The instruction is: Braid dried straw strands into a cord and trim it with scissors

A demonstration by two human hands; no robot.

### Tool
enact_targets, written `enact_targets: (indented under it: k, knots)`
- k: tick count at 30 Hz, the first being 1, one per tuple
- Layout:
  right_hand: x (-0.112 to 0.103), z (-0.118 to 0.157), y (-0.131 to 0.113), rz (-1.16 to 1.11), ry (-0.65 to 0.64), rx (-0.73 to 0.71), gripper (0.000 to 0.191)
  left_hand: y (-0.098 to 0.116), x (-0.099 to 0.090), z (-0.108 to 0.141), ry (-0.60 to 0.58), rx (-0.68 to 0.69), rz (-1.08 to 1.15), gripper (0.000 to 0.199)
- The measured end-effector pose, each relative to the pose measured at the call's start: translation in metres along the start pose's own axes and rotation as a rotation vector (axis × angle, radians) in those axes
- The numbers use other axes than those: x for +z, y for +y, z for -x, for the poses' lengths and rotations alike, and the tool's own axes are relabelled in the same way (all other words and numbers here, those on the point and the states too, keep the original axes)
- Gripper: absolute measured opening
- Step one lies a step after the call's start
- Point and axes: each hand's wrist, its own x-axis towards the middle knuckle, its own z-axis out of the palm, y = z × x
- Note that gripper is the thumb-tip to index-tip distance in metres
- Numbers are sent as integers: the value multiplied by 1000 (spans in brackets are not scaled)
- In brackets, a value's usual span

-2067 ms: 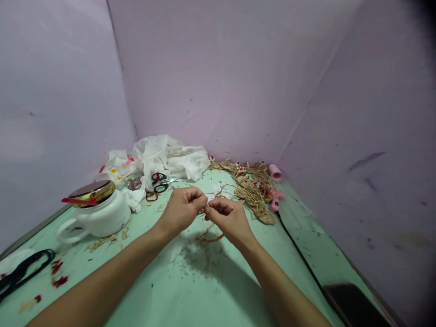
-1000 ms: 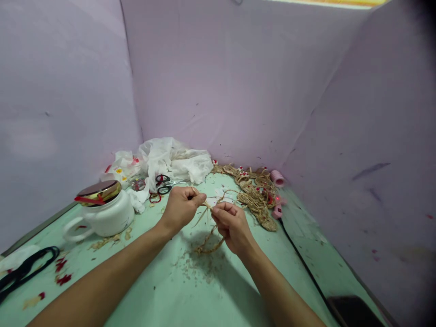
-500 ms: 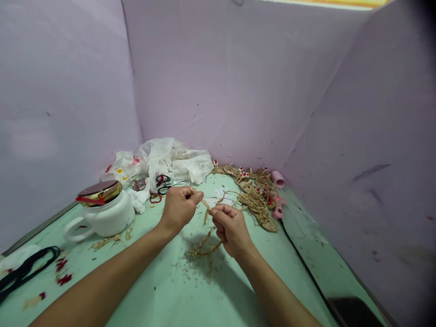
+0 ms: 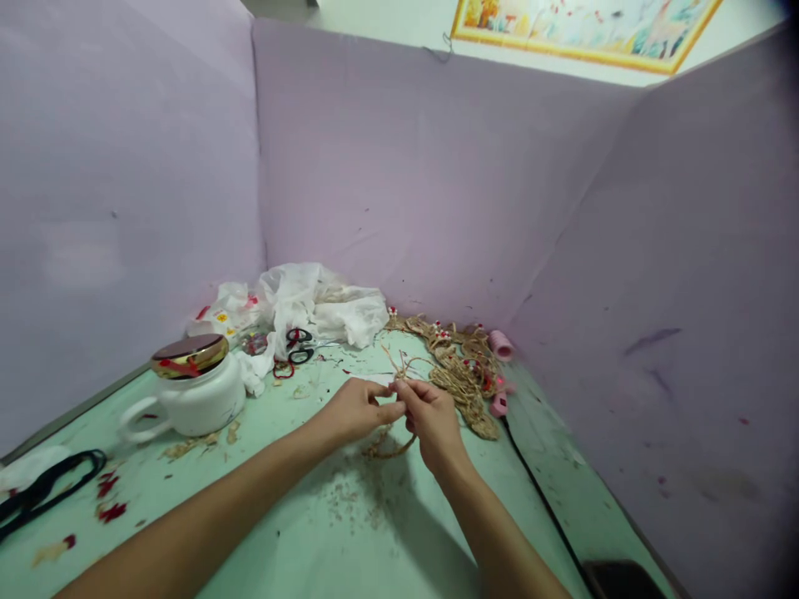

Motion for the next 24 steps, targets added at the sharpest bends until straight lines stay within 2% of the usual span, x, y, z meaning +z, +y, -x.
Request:
enact_targets:
  k: [6,9,11,14,17,19,20,21,24]
  knots:
    - [-3,5,-2,428,-95,-313,26,2,-5,1,-93,-193,389,43]
    - [-2,10,-3,559,-151,-420,26,0,-4,0,-17,-118,378,35]
    - [-3,13,-1,597,-203,-415,24,-2,-5,-1,72,-27,330,33]
    - [-11,18,4,525,-199,-315,10,-5,-14,1,212,1,298,30]
    - [-22,27,7,271,11,-242,36,-9,-27,14,255,-42,408,23]
    - [-27,39,7,79,97,-98,32,-13,-32,28,270,-20,531,23]
    - [-27,45,6,-12,67,31,27,-15,-32,37,288,-2,582,23]
    - [-26,52,6,-99,-16,189,26,-17,-32,45,316,18,621,23]
    - [-13,65,7,-366,-381,624,37,-21,-23,69,356,89,656,21]
